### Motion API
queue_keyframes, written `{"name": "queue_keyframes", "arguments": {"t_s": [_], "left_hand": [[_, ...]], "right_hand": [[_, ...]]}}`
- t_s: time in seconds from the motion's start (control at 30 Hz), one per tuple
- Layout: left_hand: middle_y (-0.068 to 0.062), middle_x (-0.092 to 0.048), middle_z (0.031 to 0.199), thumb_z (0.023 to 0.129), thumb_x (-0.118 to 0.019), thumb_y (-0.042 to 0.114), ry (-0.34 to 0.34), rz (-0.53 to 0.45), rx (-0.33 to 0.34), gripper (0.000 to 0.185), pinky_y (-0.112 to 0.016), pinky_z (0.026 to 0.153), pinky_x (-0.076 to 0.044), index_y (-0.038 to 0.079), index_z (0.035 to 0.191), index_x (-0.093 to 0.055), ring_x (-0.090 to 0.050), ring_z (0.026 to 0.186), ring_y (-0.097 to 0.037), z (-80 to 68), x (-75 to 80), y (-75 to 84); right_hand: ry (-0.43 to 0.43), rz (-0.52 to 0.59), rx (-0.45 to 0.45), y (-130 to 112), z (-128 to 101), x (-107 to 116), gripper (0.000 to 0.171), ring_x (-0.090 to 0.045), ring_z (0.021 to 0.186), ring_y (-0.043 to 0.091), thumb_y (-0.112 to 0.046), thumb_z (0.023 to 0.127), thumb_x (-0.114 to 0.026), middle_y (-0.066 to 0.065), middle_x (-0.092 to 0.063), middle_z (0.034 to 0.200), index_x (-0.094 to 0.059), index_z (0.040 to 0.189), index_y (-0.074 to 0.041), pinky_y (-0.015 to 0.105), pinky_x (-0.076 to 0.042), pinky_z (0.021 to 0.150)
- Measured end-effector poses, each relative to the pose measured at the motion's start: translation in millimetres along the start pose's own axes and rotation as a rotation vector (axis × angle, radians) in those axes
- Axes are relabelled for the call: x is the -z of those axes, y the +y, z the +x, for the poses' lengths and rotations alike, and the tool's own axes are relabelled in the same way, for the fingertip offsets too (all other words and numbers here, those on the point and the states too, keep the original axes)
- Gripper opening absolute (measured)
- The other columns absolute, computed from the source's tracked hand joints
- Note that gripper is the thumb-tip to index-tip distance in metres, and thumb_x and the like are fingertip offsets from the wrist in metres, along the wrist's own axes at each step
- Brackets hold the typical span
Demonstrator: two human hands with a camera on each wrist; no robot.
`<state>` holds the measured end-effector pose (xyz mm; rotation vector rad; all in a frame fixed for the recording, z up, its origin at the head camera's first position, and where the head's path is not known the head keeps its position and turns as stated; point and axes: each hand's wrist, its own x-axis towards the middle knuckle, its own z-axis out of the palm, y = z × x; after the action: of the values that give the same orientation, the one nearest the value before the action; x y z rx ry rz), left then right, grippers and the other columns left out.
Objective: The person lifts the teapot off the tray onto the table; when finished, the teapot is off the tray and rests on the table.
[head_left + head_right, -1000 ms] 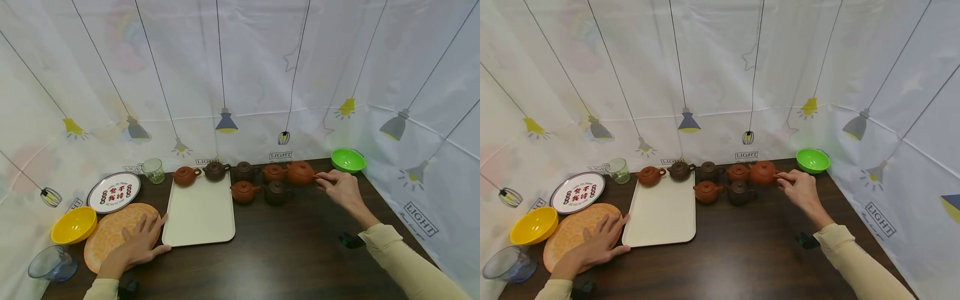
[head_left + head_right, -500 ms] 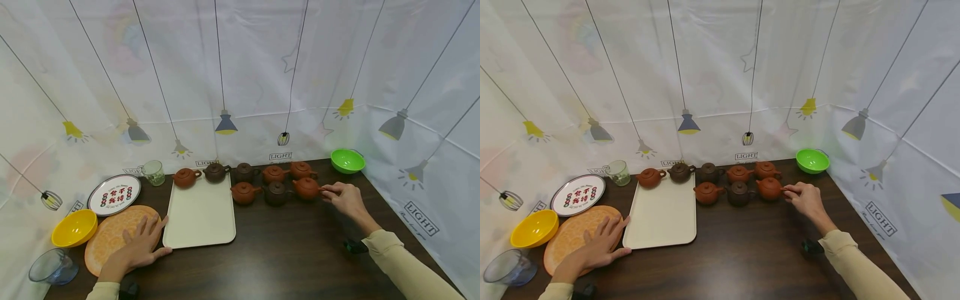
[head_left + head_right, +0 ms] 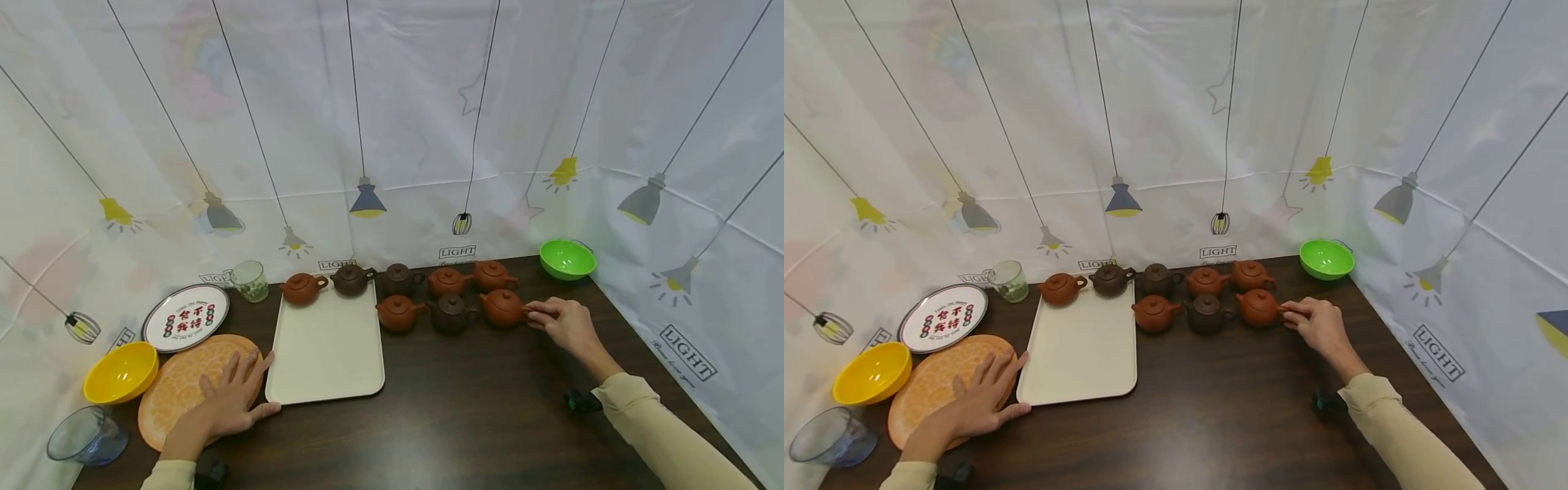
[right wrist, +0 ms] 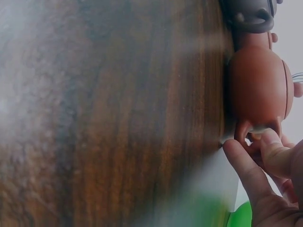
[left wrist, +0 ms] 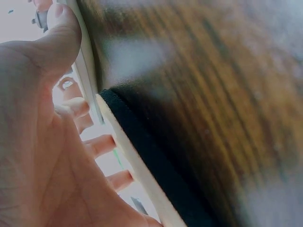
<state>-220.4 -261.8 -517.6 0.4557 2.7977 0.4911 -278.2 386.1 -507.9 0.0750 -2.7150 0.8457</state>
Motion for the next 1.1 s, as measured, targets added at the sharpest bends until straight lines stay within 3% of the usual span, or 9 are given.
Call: {"name": "queue_keyframes", "arguments": {"t_s": [0.23,0.47,0.6,0.73,0.87,0.97,1.1], "left_hand": [[-0.025,-0.010,0.178,0.098,-0.063,0.069,-0.004,0.001,0.003,0.098,-0.100,0.100,0.004,0.021,0.173,-0.020,0.001,0.161,-0.062,2.7,2.0,0.8],[-0.028,-0.010,0.177,0.098,-0.065,0.066,-0.012,-0.027,-0.001,0.099,-0.100,0.098,0.007,0.019,0.173,-0.020,0.003,0.159,-0.064,1.9,1.4,0.8],[-0.027,-0.009,0.177,0.099,-0.065,0.066,-0.019,-0.031,0.001,0.099,-0.099,0.099,0.007,0.020,0.173,-0.019,0.004,0.160,-0.063,1.4,1.4,0.9],[-0.028,-0.010,0.177,0.099,-0.065,0.065,-0.018,-0.034,-0.006,0.099,-0.099,0.098,0.007,0.019,0.173,-0.019,0.003,0.159,-0.064,0.4,2.1,-0.3],[-0.029,-0.012,0.176,0.098,-0.066,0.065,-0.005,-0.016,-0.017,0.099,-0.100,0.098,0.004,0.017,0.172,-0.020,0.001,0.159,-0.065,0.6,3.3,1.5],[-0.028,-0.013,0.176,0.098,-0.065,0.066,-0.007,0.001,-0.014,0.099,-0.100,0.098,0.003,0.018,0.172,-0.020,0.000,0.159,-0.063,0.0,2.4,2.6],[-0.027,-0.012,0.177,0.098,-0.063,0.069,-0.018,0.001,-0.006,0.100,-0.100,0.099,0.004,0.020,0.173,-0.018,0.001,0.160,-0.062,-1.8,1.9,2.4]], "right_hand": [[-0.036,0.000,-0.013,0.5,2.1,3.8,0.022,-0.075,0.103,0.041,-0.010,0.099,-0.077,0.017,-0.078,0.103,-0.082,0.117,0.001,0.059,-0.060,0.092],[-0.119,0.034,0.002,4.1,3.3,9.2,0.029,-0.075,0.113,0.042,-0.015,0.100,-0.078,0.021,-0.077,0.123,-0.079,0.126,-0.003,0.057,-0.058,0.099],[-0.212,0.179,0.035,4.4,4.2,16.8,0.041,-0.070,0.122,0.046,-0.003,0.100,-0.072,0.030,-0.067,0.138,-0.068,0.140,0.003,0.044,-0.066,0.086],[-0.277,0.435,0.057,-3.9,8.4,29.0,0.054,-0.069,0.127,0.023,0.008,0.099,-0.062,0.032,-0.053,0.151,-0.053,0.152,0.008,0.040,-0.068,0.076],[-0.283,0.605,0.087,-20.8,18.8,41.4,0.059,-0.058,0.133,-0.008,0.006,0.101,-0.061,0.005,-0.051,0.161,-0.045,0.158,0.007,0.044,-0.067,0.081],[-0.341,0.670,0.097,-39.8,30.7,44.3,0.064,-0.050,0.148,0.000,0.003,0.104,-0.062,0.000,-0.042,0.169,-0.038,0.163,0.004,0.043,-0.066,0.089],[-0.397,0.568,0.134,-72.6,48.0,37.1,0.065,-0.044,0.157,0.031,-0.006,0.105,-0.066,0.015,-0.032,0.176,-0.041,0.165,-0.004,0.032,-0.063,0.097]]}}
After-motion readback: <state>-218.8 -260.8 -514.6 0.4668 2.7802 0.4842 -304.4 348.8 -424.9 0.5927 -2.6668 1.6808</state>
